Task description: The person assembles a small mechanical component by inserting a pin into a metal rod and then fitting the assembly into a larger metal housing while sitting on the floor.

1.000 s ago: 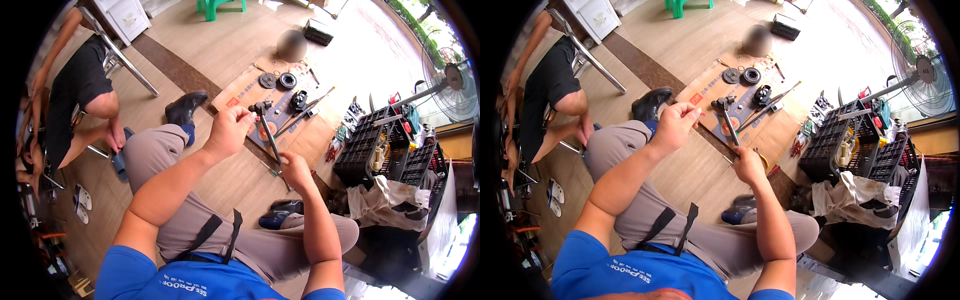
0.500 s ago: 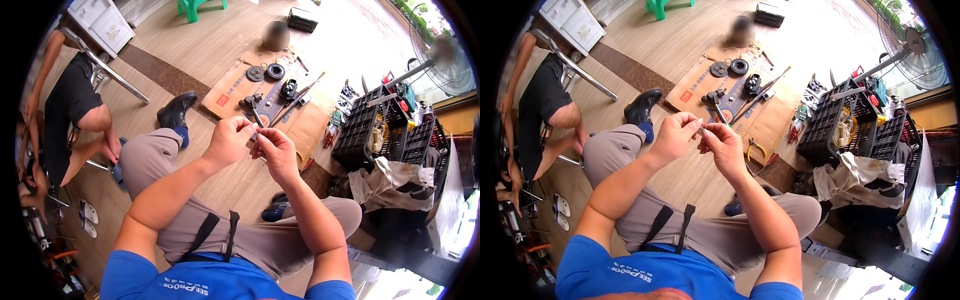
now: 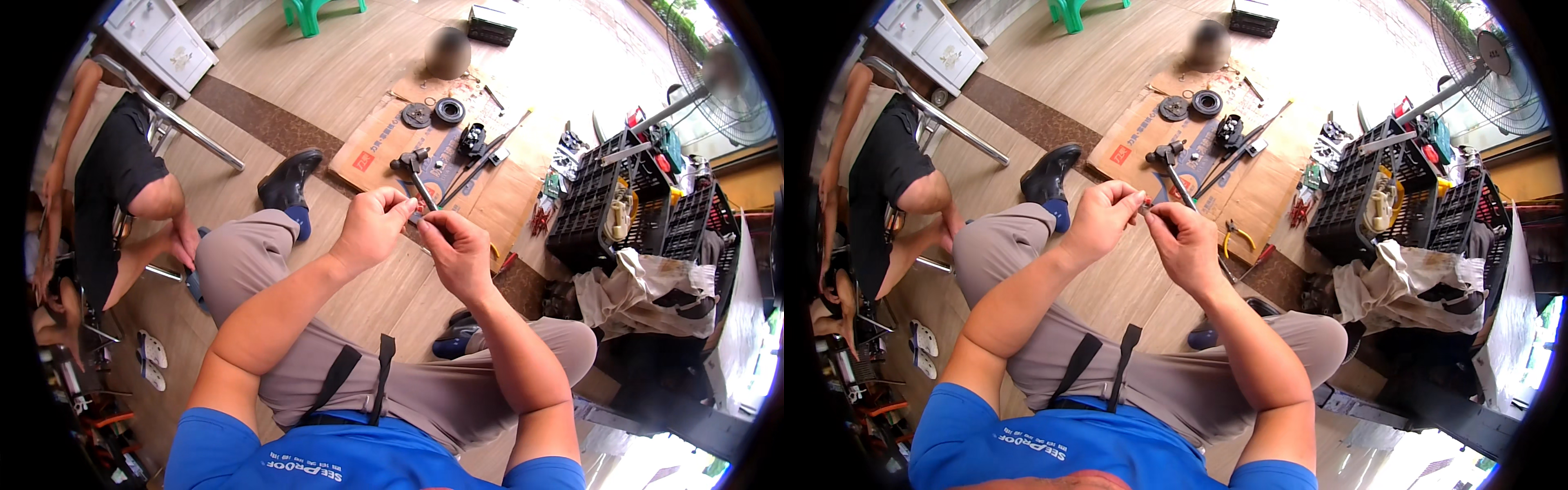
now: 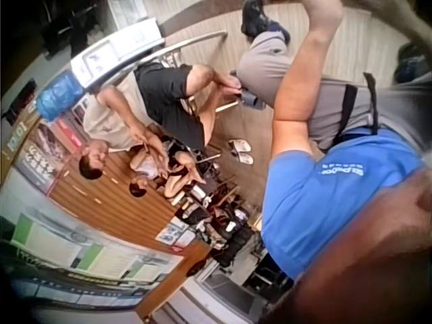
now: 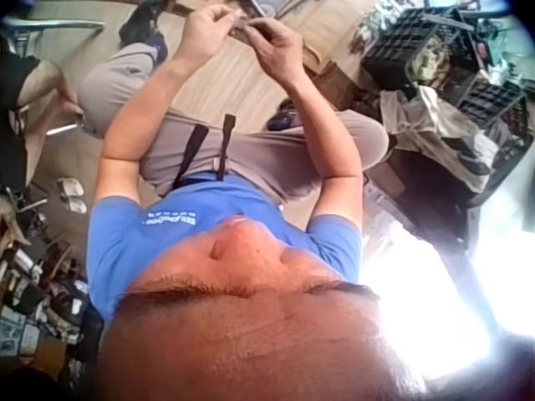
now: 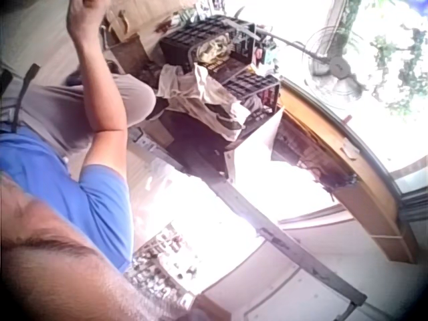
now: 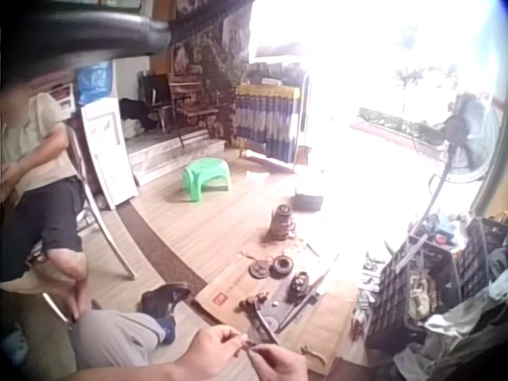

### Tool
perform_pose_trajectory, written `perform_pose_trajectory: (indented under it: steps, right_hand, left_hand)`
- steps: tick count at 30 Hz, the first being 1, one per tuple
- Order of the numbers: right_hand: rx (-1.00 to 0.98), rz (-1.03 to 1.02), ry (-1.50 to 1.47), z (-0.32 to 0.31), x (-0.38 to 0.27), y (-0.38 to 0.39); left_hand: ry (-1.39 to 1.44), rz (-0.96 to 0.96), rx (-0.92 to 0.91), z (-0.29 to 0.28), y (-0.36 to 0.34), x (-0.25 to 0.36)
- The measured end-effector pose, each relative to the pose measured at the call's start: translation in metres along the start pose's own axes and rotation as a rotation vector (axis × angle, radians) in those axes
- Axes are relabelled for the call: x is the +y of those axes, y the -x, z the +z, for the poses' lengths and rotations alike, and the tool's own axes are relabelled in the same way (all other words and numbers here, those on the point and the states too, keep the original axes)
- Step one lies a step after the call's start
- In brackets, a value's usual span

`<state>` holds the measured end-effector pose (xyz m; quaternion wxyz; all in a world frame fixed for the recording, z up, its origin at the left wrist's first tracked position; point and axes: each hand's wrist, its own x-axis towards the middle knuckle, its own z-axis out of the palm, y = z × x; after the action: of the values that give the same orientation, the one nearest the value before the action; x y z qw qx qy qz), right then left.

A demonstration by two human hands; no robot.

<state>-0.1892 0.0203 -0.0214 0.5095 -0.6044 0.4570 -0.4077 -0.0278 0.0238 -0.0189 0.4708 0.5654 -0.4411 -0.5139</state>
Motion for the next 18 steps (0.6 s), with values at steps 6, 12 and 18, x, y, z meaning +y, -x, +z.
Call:
perform_pose_trajectory:
  steps: [6,12,18]
  right_hand:
    - [0.055,-0.096,0.116,-0.012,-0.003,-0.011]
    - [0.07,-0.029,0.081,-0.015,0.019,-0.019]
    - [0.011,-0.05,0.111,-0.004,0.016,-0.002]
  left_hand:
    - [-0.154,-0.021,-0.118,0.002,0.005,0.005]
    - [0.035,-0.112,-0.185,-0.001,0.005,0.016]
    - [0.222,-0.124,-0.038,-0.007,-0.001,0.01]
